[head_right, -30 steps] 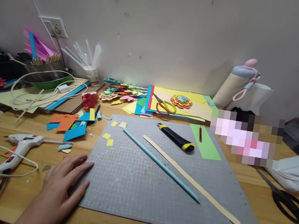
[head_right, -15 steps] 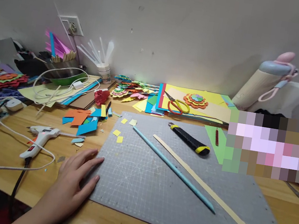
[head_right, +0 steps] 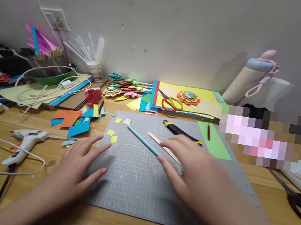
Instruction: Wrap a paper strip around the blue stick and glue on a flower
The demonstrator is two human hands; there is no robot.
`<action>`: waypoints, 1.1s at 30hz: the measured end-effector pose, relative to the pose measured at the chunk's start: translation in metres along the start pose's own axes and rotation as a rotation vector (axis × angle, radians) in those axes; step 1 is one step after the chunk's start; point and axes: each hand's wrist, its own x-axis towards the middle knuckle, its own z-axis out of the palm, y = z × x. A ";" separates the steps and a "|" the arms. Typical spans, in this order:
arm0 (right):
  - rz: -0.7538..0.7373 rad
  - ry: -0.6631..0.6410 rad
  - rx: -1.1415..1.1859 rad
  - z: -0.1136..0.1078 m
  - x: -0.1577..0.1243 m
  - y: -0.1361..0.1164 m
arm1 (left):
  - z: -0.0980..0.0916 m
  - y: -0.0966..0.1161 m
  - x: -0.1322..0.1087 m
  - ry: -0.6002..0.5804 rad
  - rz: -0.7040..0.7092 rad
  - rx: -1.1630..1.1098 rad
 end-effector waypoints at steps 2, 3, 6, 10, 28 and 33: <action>0.007 -0.105 -0.107 0.017 0.023 -0.007 | -0.004 0.001 0.019 -0.049 -0.012 -0.068; 0.032 -0.161 -0.159 0.027 0.029 -0.009 | -0.007 0.002 0.028 -0.082 -0.045 -0.156; 0.111 -0.252 -0.206 0.046 0.032 -0.007 | -0.020 0.005 0.048 -0.288 -0.250 -0.665; 0.105 -0.259 -0.138 0.047 0.030 -0.002 | -0.045 -0.006 0.037 -0.918 -0.127 -1.033; 0.500 -0.613 1.299 0.043 0.016 -0.045 | 0.009 0.047 0.074 -0.067 -0.680 -1.627; 0.424 -0.602 1.317 0.053 0.017 -0.041 | 0.015 0.040 0.083 -0.116 -0.684 -1.686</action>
